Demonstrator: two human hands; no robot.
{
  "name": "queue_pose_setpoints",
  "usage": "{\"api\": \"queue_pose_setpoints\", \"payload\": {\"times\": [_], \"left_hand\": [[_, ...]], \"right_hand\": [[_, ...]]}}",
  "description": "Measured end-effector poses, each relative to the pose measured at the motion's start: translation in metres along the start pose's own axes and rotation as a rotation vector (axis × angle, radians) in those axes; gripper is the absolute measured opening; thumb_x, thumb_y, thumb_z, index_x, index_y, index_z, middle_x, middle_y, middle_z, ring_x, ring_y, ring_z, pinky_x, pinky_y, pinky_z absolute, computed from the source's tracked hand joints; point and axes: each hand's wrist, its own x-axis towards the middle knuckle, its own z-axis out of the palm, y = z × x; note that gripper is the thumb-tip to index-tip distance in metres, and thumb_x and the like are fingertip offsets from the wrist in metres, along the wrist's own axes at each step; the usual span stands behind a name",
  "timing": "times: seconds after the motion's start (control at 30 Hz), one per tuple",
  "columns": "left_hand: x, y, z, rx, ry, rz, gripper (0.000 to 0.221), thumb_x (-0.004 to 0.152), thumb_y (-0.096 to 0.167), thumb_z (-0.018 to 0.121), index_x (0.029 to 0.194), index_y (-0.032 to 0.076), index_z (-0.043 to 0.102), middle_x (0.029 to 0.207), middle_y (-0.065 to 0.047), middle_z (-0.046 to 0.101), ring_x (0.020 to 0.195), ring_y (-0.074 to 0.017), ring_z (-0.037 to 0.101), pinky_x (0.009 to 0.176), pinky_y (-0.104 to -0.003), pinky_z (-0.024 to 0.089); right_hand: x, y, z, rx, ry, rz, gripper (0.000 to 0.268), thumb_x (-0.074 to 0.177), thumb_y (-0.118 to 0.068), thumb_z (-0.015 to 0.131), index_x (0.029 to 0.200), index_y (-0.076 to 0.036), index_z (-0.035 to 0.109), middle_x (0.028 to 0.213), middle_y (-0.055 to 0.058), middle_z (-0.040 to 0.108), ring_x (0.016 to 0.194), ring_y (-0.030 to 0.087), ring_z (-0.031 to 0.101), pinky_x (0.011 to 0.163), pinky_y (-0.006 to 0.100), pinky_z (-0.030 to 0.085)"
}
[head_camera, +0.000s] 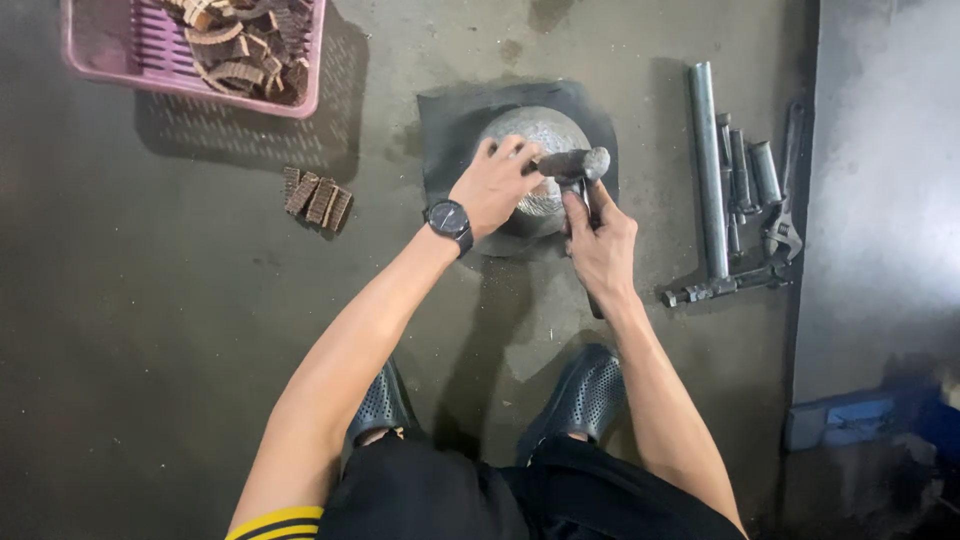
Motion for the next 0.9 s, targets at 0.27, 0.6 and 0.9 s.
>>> {"api": "queue_pose_setpoints", "payload": {"times": [0.27,0.6,0.9], "left_hand": [[-0.019,-0.012,-0.002,-0.115,-0.114,-0.253,0.024,0.082,0.013,0.074,0.103,0.003,0.069,0.111,-0.011,0.055,0.11,-0.0316,0.052,0.089,-0.044,0.047],[-0.026,-0.015,0.014,-0.219,-0.014,-0.265,0.021,0.084,0.016,0.079,0.098,0.004,0.068,0.109,-0.01,0.057,0.105,-0.0292,0.056,0.087,-0.041,0.049],[-0.025,-0.018,0.019,-0.22,-0.042,-0.309,0.027,0.074,0.014,0.081,0.093,0.002,0.066,0.104,-0.011,0.057,0.104,-0.0319,0.056,0.088,-0.042,0.052]], "right_hand": [[0.0,0.008,0.002,-0.141,0.011,-0.065,0.042,0.103,-0.02,0.067,0.141,-0.003,0.061,0.069,0.0,0.063,0.058,0.005,0.054,0.051,0.027,0.046],[-0.005,0.019,0.011,-0.298,0.044,-0.401,0.044,0.106,-0.014,0.065,0.147,-0.003,0.056,0.077,0.01,0.068,0.066,0.01,0.061,0.063,0.031,0.052],[0.0,-0.025,0.004,-0.354,-0.025,-0.202,0.039,0.105,-0.019,0.066,0.139,-0.002,0.061,0.066,0.017,0.066,0.056,0.018,0.059,0.055,0.036,0.048]]}}
